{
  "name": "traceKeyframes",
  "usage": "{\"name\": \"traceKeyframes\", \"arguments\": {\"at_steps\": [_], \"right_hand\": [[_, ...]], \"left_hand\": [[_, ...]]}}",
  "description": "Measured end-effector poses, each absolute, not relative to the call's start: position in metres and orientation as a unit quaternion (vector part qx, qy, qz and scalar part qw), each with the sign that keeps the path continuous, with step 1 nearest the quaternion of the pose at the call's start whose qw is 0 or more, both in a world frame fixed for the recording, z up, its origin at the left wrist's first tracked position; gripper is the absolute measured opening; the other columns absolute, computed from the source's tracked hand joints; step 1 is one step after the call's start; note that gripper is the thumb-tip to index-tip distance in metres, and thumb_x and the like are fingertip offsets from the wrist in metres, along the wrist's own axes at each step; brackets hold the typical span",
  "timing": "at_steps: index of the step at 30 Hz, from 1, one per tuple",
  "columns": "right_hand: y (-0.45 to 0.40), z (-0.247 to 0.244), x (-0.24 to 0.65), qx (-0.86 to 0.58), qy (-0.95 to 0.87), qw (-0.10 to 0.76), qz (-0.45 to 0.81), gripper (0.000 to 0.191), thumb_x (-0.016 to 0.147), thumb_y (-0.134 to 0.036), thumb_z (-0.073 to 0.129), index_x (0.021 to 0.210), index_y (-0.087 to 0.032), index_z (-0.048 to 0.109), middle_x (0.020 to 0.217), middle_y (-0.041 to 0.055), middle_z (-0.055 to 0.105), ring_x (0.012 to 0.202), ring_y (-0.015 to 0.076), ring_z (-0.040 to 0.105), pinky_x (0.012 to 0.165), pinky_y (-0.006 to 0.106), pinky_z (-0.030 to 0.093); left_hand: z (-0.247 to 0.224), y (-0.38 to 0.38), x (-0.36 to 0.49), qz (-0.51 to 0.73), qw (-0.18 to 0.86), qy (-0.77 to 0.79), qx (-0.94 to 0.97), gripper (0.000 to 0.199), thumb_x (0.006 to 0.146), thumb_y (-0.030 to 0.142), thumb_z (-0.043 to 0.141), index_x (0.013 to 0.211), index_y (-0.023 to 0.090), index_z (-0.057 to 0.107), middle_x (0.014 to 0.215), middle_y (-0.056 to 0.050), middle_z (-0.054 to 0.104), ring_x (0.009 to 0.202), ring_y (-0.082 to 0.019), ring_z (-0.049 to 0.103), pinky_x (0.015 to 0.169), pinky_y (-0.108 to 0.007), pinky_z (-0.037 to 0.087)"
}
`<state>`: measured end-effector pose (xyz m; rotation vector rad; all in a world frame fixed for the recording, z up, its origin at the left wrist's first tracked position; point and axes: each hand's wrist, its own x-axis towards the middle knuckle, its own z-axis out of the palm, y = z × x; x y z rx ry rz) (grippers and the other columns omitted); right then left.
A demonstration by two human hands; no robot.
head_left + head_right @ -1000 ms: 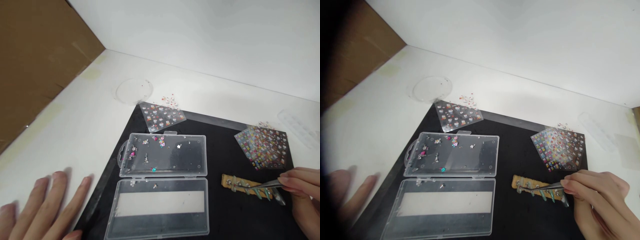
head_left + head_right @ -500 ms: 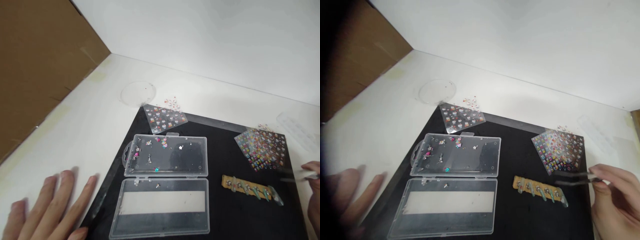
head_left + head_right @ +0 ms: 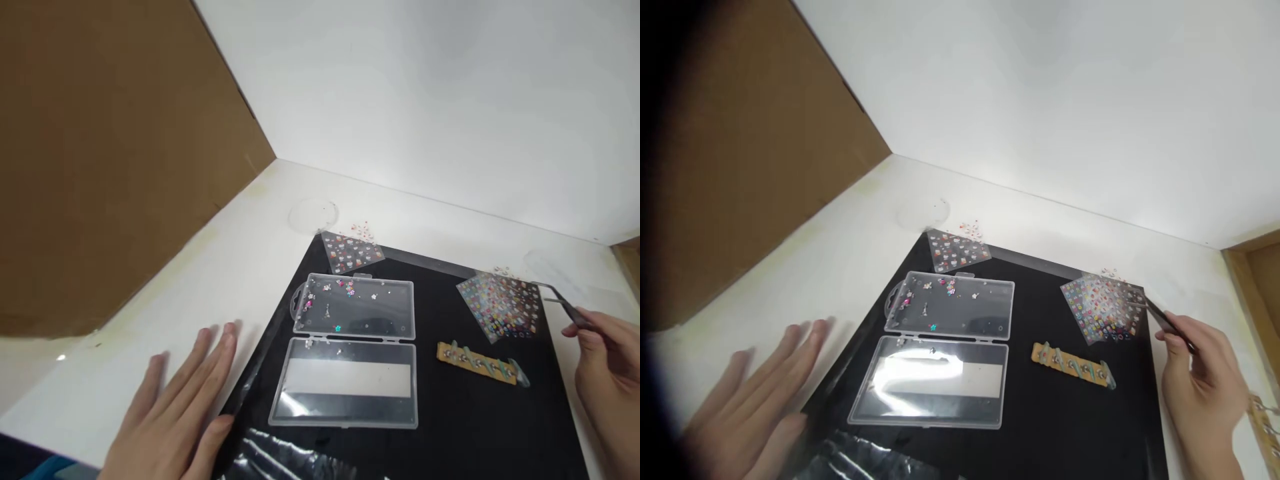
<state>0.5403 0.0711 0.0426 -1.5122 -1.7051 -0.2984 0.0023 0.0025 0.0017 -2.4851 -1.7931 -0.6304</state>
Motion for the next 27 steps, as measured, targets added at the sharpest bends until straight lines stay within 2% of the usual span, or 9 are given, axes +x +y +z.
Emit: {"name": "traceKeyframes", "arguments": {"at_steps": [9, 13, 17, 19, 21, 22, 24, 25, 27], "right_hand": [[0.075, 0.033, 0.541, -0.576, -0.722, 0.369, -0.107, 0.018, 0.104, -0.04, 0.071, 0.112, -0.027, 0.08, 0.102, 0.0019, 0.08, 0.086, 0.0196, 0.078, 0.077, 0.033, 0.059], [0.076, 0.038, 0.538, -0.561, -0.724, 0.383, -0.122, 0.012, 0.1, -0.035, 0.074, 0.109, -0.029, 0.08, 0.099, 0.0019, 0.08, 0.08, 0.0213, 0.078, 0.071, 0.035, 0.057], [0.075, 0.042, 0.536, -0.55, -0.732, 0.38, -0.135, 0.008, 0.1, -0.031, 0.074, 0.105, -0.033, 0.08, 0.094, 0.0006, 0.079, 0.073, 0.023, 0.077, 0.062, 0.038, 0.053], [0.07, 0.046, 0.529, -0.535, -0.736, 0.378, -0.171, 0.006, 0.102, -0.029, 0.074, 0.103, -0.032, 0.079, 0.092, 0.0008, 0.078, 0.072, 0.022, 0.076, 0.063, 0.038, 0.052], [0.062, 0.054, 0.512, -0.516, -0.741, 0.376, -0.208, 0.005, 0.101, -0.026, 0.076, 0.104, -0.029, 0.079, 0.094, 0.0015, 0.077, 0.074, 0.0203, 0.074, 0.068, 0.037, 0.054], [0.057, 0.06, 0.499, -0.506, -0.745, 0.376, -0.217, 0.009, 0.1, -0.024, 0.077, 0.108, -0.028, 0.079, 0.098, 0.002, 0.077, 0.077, 0.0197, 0.073, 0.073, 0.036, 0.055], [0.05, 0.076, 0.466, -0.455, -0.793, 0.346, -0.209, 0.018, 0.101, -0.019, 0.074, 0.117, -0.027, 0.079, 0.107, 0.0034, 0.077, 0.084, 0.0184, 0.072, 0.076, 0.034, 0.055], [0.049, 0.085, 0.447, -0.43, -0.804, 0.346, -0.221, 0.025, 0.1, -0.012, 0.073, 0.12, -0.027, 0.078, 0.108, 0.0029, 0.077, 0.086, 0.0176, 0.071, 0.081, 0.034, 0.055], [0.051, 0.101, 0.409, -0.4, -0.824, 0.335, -0.223, 0.032, 0.099, -0.003, 0.07, 0.12, -0.027, 0.077, 0.106, 0.0019, 0.078, 0.089, 0.0165, 0.071, 0.086, 0.033, 0.053]], "left_hand": [[-0.013, -0.002, 0.001, -0.301, 0.021, -0.54, -0.786, 0.063, 0.112, 0.029, 0.044, 0.174, 0.023, 0.037, 0.168, 0.002, 0.054, 0.159, -0.014, 0.048, 0.141, -0.027, 0.025], [-0.013, -0.005, 0.006, -0.378, -0.01, -0.523, -0.764, 0.047, 0.116, 0.033, 0.046, 0.162, 0.029, 0.057, 0.155, 0.002, 0.066, 0.148, -0.014, 0.06, 0.133, -0.023, 0.038], [-0.007, -0.008, 0.008, -0.447, -0.031, -0.506, -0.737, 0.035, 0.12, 0.038, 0.046, 0.145, 0.026, 0.066, 0.115, 0.003, 0.083, 0.115, -0.013, 0.079, 0.113, -0.02, 0.058], [-0.002, -0.009, 0.012, -0.482, -0.055, -0.509, -0.711, 0.028, 0.12, 0.027, 0.046, 0.139, 0.025, 0.067, 0.087, 0.006, 0.081, 0.09, -0.012, 0.082, 0.096, -0.018, 0.065], [0.001, -0.012, 0.021, -0.516, -0.073, -0.523, -0.675, 0.034, 0.117, 0.012, 0.041, 0.138, 0.022, 0.066, 0.076, 0.006, 0.076, 0.075, -0.012, 0.079, 0.083, -0.019, 0.068], [0.002, -0.014, 0.029, -0.525, -0.081, -0.523, -0.667, 0.037, 0.117, 0.011, 0.039, 0.142, 0.021, 0.065, 0.078, 0.003, 0.076, 0.077, -0.015, 0.08, 0.081, -0.022, 0.07], [0.001, -0.02, 0.051, -0.53, -0.085, -0.466, -0.703, 0.04, 0.12, 0.03, 0.035, 0.138, 0.025, 0.07, 0.086, -0.003, 0.079, 0.081, -0.021, 0.081, 0.081, -0.033, 0.073], [0.0, -0.024, 0.063, -0.472, -0.13, -0.37, -0.79, 0.045, 0.121, 0.04, 0.033, 0.139, 0.027, 0.071, 0.091, -0.006, 0.08, 0.083, -0.023, 0.081, 0.079, -0.035, 0.073], [-0.002, -0.034, 0.089, -0.331, -0.196, -0.257, -0.886, 0.044, 0.116, 0.057, 0.052, 0.141, 0.025, 0.07, 0.114, -0.011, 0.078, 0.097, -0.025, 0.079, 0.083, -0.04, 0.073]]}}
